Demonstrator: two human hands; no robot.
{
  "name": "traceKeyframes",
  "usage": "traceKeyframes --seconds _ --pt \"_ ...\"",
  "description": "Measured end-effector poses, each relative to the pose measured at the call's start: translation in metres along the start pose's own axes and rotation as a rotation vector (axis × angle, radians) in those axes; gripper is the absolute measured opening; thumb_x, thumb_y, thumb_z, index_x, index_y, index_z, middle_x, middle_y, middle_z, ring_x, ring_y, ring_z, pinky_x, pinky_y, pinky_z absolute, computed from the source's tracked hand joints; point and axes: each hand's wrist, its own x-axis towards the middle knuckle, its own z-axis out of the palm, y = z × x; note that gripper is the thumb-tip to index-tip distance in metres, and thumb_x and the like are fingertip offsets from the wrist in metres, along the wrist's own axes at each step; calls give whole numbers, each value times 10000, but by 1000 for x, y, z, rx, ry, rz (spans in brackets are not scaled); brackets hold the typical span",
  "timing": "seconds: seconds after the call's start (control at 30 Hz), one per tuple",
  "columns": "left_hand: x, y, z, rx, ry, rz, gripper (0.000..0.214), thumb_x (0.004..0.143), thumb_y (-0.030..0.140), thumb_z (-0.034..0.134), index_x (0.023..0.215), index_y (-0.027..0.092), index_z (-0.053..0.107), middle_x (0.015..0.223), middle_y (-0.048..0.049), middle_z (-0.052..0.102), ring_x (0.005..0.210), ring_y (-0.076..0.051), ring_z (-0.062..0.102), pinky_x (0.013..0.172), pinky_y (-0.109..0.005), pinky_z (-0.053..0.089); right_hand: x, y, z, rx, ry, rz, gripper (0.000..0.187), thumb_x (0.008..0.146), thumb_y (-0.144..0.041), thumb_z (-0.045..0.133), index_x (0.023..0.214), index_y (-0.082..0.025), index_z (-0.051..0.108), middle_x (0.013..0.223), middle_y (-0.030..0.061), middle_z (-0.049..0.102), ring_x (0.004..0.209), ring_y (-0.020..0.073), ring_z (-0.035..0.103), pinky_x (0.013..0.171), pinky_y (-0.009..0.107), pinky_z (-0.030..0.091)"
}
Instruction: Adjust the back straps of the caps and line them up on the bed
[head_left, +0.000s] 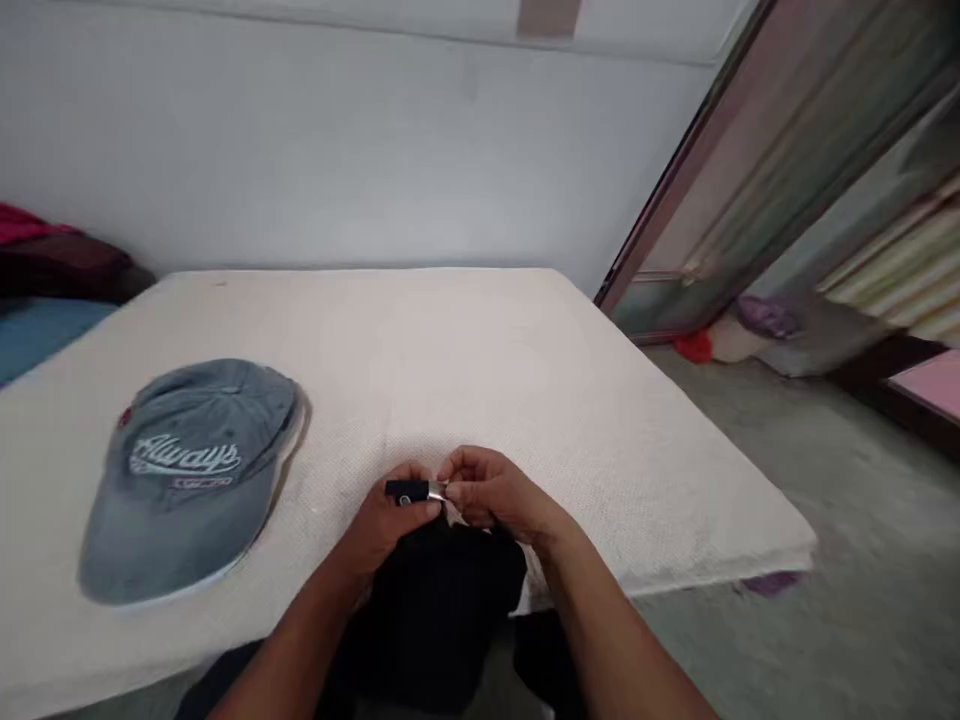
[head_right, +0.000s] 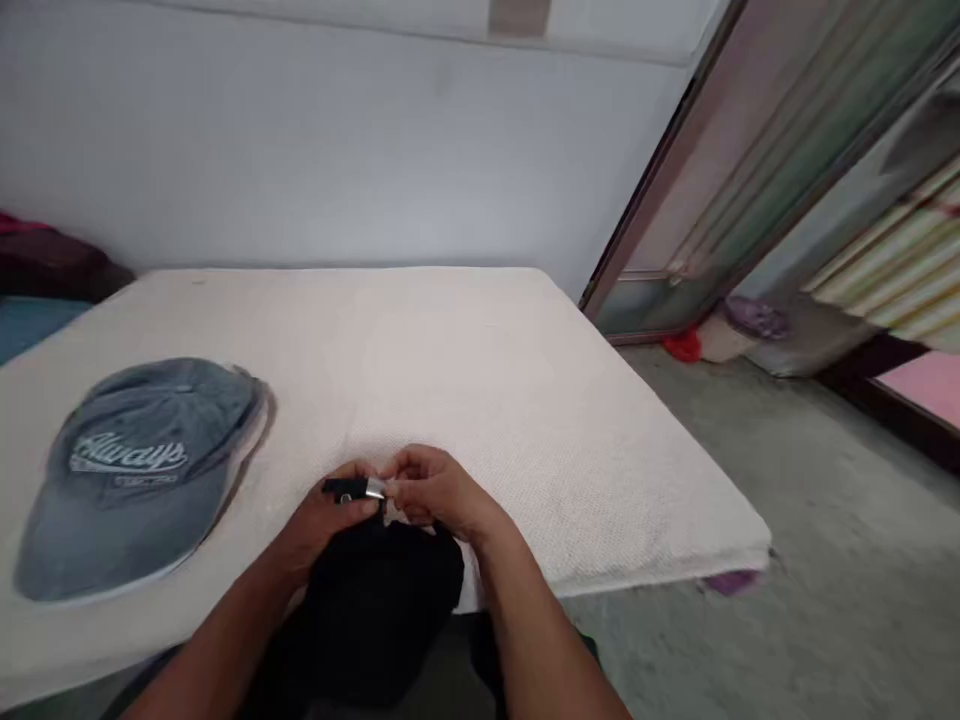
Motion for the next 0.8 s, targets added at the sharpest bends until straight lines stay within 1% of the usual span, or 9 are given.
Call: traceKeyframes --seconds 0.1,0.2,0.23,0.3,0.37,0.47,0.6,0.67,0.8 --pt "-2 2 3 20 -20 16 211 711 255 708 838 189 554 706 43 542 621 -90 463 582 -216 332 2 -2 0 -19 8 -10 183 738 -218 695 880 -171 589 574 -72 465 392 25 309 369 186 188" --pt "-3 3 5 12 -29 13 183 756 311 661 836 187 552 677 43 525 584 -88 436 546 -215 316 3 -2 -1 -34 0 -9 177 736 -224 691 870 -167 590 541 -78 458 383 30 313 364 187 189" --pt "-3 2 5 4 -13 11 176 786 342 623 816 186 547 661 42 516 574 -91 430 538 -218 314 3 -1 -1 -35 -3 -4 178 734 -231 692 865 -167 589 531 -81 455 380 30 310 363 187 187" --pt "-3 2 7 2 59 6 226 837 388 543 744 183 524 629 40 496 565 -98 426 535 -224 323 4 0 -1 -43 -1 7 194 723 -245 701 859 -169 585 516 -87 453 377 30 301 362 185 185" --pt "-2 2 8 5 123 -12 264 850 397 518 695 184 500 606 42 483 557 -101 423 535 -226 332 5 0 -1 -63 11 14 215 712 -263 710 859 -172 581 502 -91 453 372 32 302 360 185 192" --pt "-1 2 9 -41 134 -53 233 821 366 564 688 186 502 579 50 481 530 -97 416 517 -220 324 6 1 0 -76 33 11 231 705 -274 713 862 -169 581 503 -88 464 376 35 314 360 188 203" --pt "1 2 8 -161 96 -80 179 764 282 612 656 174 519 607 39 527 543 -90 441 521 -205 330 7 0 0 -45 91 -14 221 692 -252 721 831 -166 572 509 -88 450 383 30 309 373 188 189" --pt "2 2 8 -203 82 -108 142 746 258 622 670 171 540 602 40 538 528 -84 440 509 -198 324 8 1 0 -48 124 -27 215 694 -246 719 824 -168 566 523 -82 465 385 29 318 380 189 190" --pt "3 1 6 -195 121 -116 146 730 261 659 700 181 541 567 57 528 480 -70 422 480 -190 298 8 2 -2 -81 129 -42 189 715 -254 701 824 -166 575 555 -66 499 390 31 337 381 193 208"
